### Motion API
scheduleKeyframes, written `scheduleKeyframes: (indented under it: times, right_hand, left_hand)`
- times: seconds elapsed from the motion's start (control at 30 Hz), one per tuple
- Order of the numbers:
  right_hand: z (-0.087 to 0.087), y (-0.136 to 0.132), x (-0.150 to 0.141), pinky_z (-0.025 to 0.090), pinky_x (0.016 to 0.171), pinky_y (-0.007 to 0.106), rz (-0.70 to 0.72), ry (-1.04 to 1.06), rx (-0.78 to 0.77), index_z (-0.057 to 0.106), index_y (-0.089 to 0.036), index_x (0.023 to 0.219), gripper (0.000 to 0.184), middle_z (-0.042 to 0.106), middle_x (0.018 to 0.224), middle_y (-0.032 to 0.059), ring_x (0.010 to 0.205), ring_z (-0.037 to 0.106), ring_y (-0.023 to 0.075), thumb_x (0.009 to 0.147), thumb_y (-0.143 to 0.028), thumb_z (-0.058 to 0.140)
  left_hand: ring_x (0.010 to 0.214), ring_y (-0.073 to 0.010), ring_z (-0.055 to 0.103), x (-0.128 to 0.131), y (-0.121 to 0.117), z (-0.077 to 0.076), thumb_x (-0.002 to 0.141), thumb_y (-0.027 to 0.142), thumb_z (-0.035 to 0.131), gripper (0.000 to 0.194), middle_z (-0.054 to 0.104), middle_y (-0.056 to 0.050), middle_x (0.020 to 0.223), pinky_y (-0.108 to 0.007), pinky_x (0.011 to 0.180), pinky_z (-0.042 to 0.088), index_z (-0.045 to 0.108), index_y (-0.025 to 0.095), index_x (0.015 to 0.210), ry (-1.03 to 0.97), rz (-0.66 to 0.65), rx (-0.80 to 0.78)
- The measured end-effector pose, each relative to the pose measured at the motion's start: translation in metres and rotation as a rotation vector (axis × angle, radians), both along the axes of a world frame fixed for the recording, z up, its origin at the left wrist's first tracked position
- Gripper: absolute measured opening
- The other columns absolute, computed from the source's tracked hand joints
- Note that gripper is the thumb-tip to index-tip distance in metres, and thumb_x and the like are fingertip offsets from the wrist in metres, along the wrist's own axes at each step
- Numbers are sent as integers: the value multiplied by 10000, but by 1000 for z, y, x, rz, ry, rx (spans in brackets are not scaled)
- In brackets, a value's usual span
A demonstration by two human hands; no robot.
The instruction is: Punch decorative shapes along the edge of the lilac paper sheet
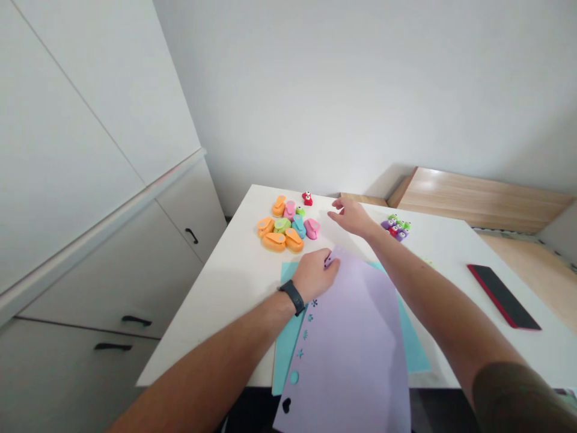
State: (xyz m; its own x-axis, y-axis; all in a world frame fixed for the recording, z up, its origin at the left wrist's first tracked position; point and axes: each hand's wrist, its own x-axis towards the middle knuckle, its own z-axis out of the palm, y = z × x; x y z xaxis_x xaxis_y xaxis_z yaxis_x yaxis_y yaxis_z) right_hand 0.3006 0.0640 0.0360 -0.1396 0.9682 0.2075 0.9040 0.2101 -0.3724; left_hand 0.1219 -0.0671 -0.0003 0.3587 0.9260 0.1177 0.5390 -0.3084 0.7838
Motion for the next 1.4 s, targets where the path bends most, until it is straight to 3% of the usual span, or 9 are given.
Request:
scheduleKeyframes:
  times: [0.2,0.33,0.5,0.8,0.93,1.07,1.13,1.2,1.4]
  right_hand:
    - [-17,56,-43,500,947,367,34,-38,-68,608,-173,1315,476,678,1318,137,1077,670,246,883,-350,701]
    - [-25,77,-60,481,943,370,46,-61,-95,635,-172,1268,440,690,1294,139,1119,652,274,882,-374,701]
    - [-32,82,-68,474,887,350,9,-64,-103,634,-185,1181,355,718,1167,125,1039,652,248,892,-382,689]
    - [-29,71,-65,455,911,372,26,13,-91,620,-187,1055,232,713,1165,141,1047,640,259,868,-293,705]
    - [-18,53,-49,481,798,348,-1,123,-103,560,-205,1102,240,736,1087,104,905,659,213,915,-334,636]
    - [-5,15,-19,476,632,278,7,286,-162,498,-228,1152,269,736,951,38,743,660,158,942,-380,569]
    - [-1,-12,-2,479,622,268,88,602,-193,508,-227,1160,360,706,1005,40,797,679,163,877,-380,669]
    - [1,-40,14,478,631,271,152,789,-211,549,-224,1169,406,674,1012,33,819,678,165,836,-377,725]
    - [2,-109,46,481,690,295,185,972,-300,612,-241,1204,436,683,1031,43,887,669,179,840,-429,761]
  left_hand:
    - [622,-154,496,1,-1,-3,940,345,523,258,565,4,668,-306,584,254,519,207,721,12,4,8]
    - [614,-164,495,0,0,-3,944,362,515,282,558,-5,660,-313,582,253,496,212,706,27,0,18]
    - [653,-184,542,-1,-1,-1,946,370,517,270,614,-34,708,-322,595,268,539,212,728,45,0,3]
    - [650,-188,543,-1,-1,-4,953,368,511,274,621,-37,704,-324,593,252,554,209,733,54,-1,37]
    - [664,-187,550,-1,-1,-3,949,362,523,260,625,-36,712,-315,600,266,568,206,747,42,2,31]
    - [640,-177,517,-2,-2,1,938,367,535,268,577,-19,671,-312,598,255,528,210,721,28,4,12]
    - [607,-163,479,-1,-2,1,934,366,535,285,531,-1,636,-311,589,232,485,214,698,11,6,3]
    - [583,-152,444,-1,-2,1,933,365,532,305,485,17,608,-311,582,208,446,216,681,-3,8,4]
    - [585,-138,419,2,-2,1,937,388,522,303,471,36,608,-306,581,199,473,208,698,1,-13,4]
